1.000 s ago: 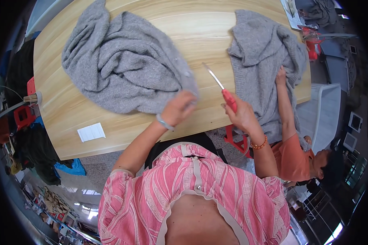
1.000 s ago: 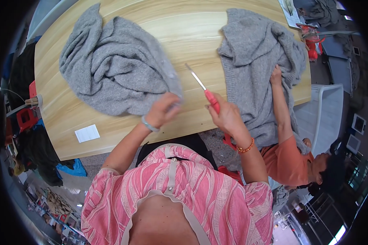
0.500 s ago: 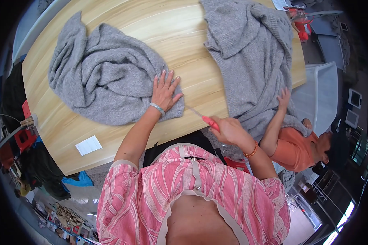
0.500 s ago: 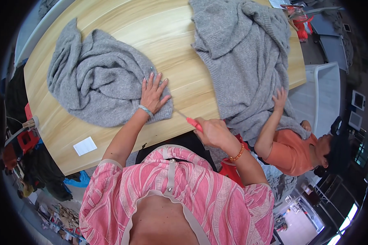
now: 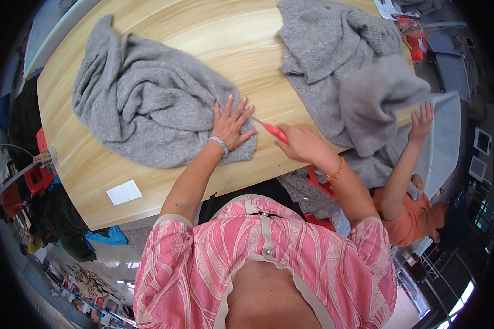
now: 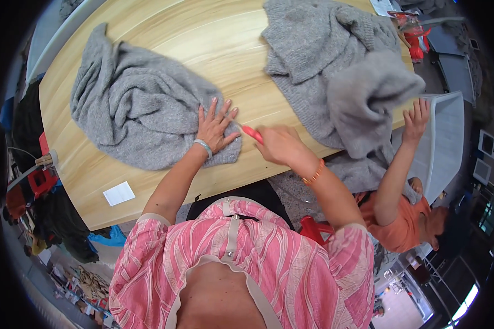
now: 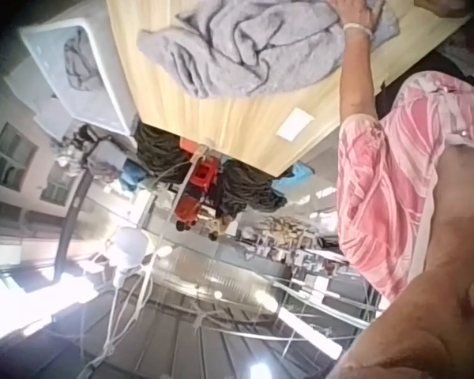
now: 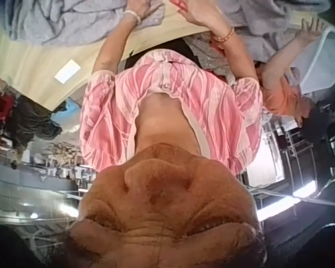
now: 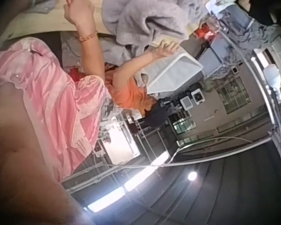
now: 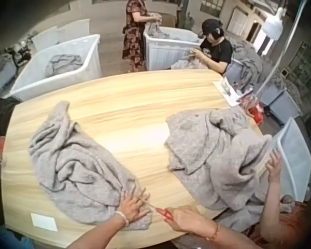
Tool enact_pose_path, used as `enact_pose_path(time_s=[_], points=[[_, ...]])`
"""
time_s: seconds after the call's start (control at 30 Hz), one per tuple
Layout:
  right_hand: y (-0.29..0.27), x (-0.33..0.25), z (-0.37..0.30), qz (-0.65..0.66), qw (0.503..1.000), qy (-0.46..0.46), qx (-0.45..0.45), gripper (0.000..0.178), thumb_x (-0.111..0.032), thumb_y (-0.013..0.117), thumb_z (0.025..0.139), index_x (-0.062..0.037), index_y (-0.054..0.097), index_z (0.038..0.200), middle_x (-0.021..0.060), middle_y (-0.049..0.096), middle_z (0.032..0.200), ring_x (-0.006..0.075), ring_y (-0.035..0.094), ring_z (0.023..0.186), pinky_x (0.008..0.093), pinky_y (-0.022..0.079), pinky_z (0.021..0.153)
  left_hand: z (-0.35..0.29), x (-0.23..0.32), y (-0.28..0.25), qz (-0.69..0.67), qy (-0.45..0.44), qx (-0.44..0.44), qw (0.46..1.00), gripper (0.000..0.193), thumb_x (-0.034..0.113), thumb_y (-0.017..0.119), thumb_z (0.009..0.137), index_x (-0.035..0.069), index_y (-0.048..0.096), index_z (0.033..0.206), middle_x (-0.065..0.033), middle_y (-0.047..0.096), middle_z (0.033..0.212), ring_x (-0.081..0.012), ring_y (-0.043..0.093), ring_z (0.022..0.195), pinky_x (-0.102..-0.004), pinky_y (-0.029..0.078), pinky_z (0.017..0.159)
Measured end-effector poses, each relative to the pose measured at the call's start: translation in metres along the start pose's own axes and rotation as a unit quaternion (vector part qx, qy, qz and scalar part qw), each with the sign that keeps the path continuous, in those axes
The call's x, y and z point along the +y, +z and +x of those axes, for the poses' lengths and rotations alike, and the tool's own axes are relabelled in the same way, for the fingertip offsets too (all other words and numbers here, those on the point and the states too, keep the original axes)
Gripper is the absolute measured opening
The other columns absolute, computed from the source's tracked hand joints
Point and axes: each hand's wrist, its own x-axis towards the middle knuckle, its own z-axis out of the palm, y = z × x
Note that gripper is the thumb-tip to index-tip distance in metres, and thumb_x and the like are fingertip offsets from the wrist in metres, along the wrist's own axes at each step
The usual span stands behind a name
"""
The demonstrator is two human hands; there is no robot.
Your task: Trimming loose threads and inspecting grey sweaters at a quality control workbench.
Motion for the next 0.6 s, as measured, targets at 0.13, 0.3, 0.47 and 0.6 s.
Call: enact_pose_path(time_s=[0.13, 0.3, 0.47, 0.6], points=[[0.007, 0.002, -0.056, 0.009, 0.994, 0.030, -0.107, 0.025, -0.026, 0.059, 0.081, -0.0063, 0.060, 0.096, 0.0208, 0.064, 0.083, 0.0400, 0.061, 0.082, 0.0485, 0.047, 0.072, -0.002, -0.007, -0.001, -0.005, -0.017, 0.011, 1.000, 0.069, 0.052, 0.059, 0.078, 0.020, 0.042, 0.136, -0.0042, 0.024, 0.150, -0.0335, 0.014, 0.140, -0.0653, 0.011, 0.105], [0.019, -0.002, -0.086, 0.021, 0.994, 0.022, -0.107, 0.039, -0.030, 0.061, 0.082, -0.0081, 0.056, 0.113, 0.0237, 0.063, 0.084, 0.0423, 0.059, 0.082, 0.0485, 0.046, 0.072, 0.010, 0.000, 0.009, -0.039, -0.020, 0.042, 0.998, 0.062, 0.049, 0.058, 0.081, 0.017, 0.046, 0.132, -0.0062, 0.028, 0.148, -0.0337, 0.014, 0.139, -0.0647, 0.009, 0.106], [0.023, -0.008, -0.056, 0.043, 0.999, 0.010, 0.014, 0.041, -0.023, 0.058, 0.085, -0.0134, 0.049, 0.123, 0.0233, 0.063, 0.082, 0.0424, 0.060, 0.080, 0.0487, 0.047, 0.071, -0.018, -0.015, -0.017, -0.183, -0.027, 0.143, 0.972, 0.041, 0.031, 0.063, 0.079, 0.011, 0.059, 0.114, -0.0117, 0.052, 0.127, -0.0334, 0.042, 0.122, -0.0527, 0.030, 0.100], [0.016, -0.010, -0.038, 0.029, 0.995, -0.039, 0.092, 0.039, -0.021, 0.058, 0.085, -0.0145, 0.050, 0.122, 0.0229, 0.062, 0.082, 0.0427, 0.060, 0.079, 0.0492, 0.048, 0.070, -0.075, -0.085, -0.082, -0.049, -0.259, 0.433, 0.862, 0.047, 0.015, 0.067, 0.073, 0.002, 0.055, 0.116, -0.0184, 0.056, 0.118, -0.0352, 0.052, 0.109, -0.0436, 0.038, 0.095]])
